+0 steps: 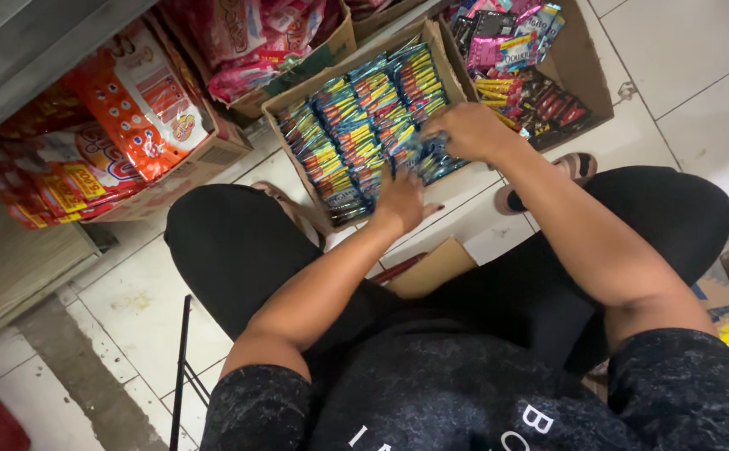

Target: The person organizes small sachets of liquid detergent and fabric softener by hand inside cardboard boxes on a grocery store shelf.

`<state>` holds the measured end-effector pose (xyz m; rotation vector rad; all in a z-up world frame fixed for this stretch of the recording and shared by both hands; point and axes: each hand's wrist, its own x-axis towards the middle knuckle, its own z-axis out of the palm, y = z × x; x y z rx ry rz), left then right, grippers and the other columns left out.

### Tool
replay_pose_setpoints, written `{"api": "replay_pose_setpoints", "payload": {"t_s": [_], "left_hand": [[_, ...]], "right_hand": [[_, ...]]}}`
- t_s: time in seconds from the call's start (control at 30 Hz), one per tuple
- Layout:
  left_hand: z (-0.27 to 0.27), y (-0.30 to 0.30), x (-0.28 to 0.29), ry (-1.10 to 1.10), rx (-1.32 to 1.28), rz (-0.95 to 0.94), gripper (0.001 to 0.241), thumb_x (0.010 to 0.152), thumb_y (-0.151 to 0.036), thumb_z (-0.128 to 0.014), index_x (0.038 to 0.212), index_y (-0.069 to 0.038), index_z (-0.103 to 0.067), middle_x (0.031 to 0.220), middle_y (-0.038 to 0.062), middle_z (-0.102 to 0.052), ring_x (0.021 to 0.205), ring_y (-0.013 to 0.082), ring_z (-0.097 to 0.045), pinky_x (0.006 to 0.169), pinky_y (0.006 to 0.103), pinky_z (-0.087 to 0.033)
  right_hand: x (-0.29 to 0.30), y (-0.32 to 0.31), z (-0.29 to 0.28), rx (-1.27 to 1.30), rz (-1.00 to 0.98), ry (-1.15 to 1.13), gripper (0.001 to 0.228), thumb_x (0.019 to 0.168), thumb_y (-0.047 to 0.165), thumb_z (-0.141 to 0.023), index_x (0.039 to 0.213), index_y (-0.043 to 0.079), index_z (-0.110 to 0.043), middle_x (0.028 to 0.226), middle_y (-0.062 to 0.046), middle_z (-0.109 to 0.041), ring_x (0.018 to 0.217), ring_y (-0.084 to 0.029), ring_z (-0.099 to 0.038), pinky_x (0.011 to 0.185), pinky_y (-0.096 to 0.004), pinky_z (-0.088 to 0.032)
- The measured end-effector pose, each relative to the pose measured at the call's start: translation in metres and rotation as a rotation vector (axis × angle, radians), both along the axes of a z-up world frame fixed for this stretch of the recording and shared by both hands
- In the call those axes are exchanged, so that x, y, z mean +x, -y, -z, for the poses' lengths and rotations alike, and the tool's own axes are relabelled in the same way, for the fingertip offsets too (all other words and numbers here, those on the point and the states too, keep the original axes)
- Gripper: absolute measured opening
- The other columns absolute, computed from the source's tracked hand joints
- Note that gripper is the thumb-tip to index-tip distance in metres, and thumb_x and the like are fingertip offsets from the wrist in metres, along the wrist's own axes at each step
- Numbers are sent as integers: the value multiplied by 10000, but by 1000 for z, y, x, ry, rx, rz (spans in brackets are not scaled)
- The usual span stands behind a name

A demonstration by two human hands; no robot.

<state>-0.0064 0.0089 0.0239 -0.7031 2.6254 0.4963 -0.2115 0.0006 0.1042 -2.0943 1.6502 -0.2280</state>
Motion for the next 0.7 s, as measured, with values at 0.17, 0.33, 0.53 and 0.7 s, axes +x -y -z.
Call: {"api": "replay_pose_setpoints", "payload": {"t_s": [0.17, 0.33, 0.53, 0.7], "left_hand": [[-11, -1, 11, -82, 122, -64, 830, 865, -697, -587, 1323, -5, -604, 1408, 146, -569, 1372, 338, -422, 1193, 658, -157], [-10, 1, 18, -120, 98, -51, 931, 788, -732, -640, 1343, 12, -578, 1385, 146, -578, 1335, 334, -442, 1145, 690, -187], [-10, -1, 28, -166, 120, -57, 894, 802, -697, -678, 1328, 20, -590, 1332, 144, -615, 1295, 340, -480, 1146, 713, -221], [-2, -3, 30, -255, 108, -68, 865, 765, -639, -739, 1294, 31, -598, 1290, 151, -623, 1249, 346, -480, 1113, 724, -216]], "right_hand": [[13, 5, 20, 78, -43, -12, 442, 688, 1, -668, 1050, 214, -805, 1095, -57, -768, 994, -309, -713, 858, -449, -558], [21, 8, 48, 63, -116, -141, 394, 664, 36, -699, 991, 220, -823, 1024, -71, -779, 972, -307, -722, 896, -446, -556], [25, 6, 96, 205, -158, -239, 350, 719, 63, -703, 991, 249, -821, 982, -100, -770, 927, -321, -733, 835, -458, -574], [33, 2, 145, 232, -212, -372, 172, 838, 121, -662, 937, 159, -797, 961, -136, -763, 934, -323, -742, 807, -460, -591]]}}
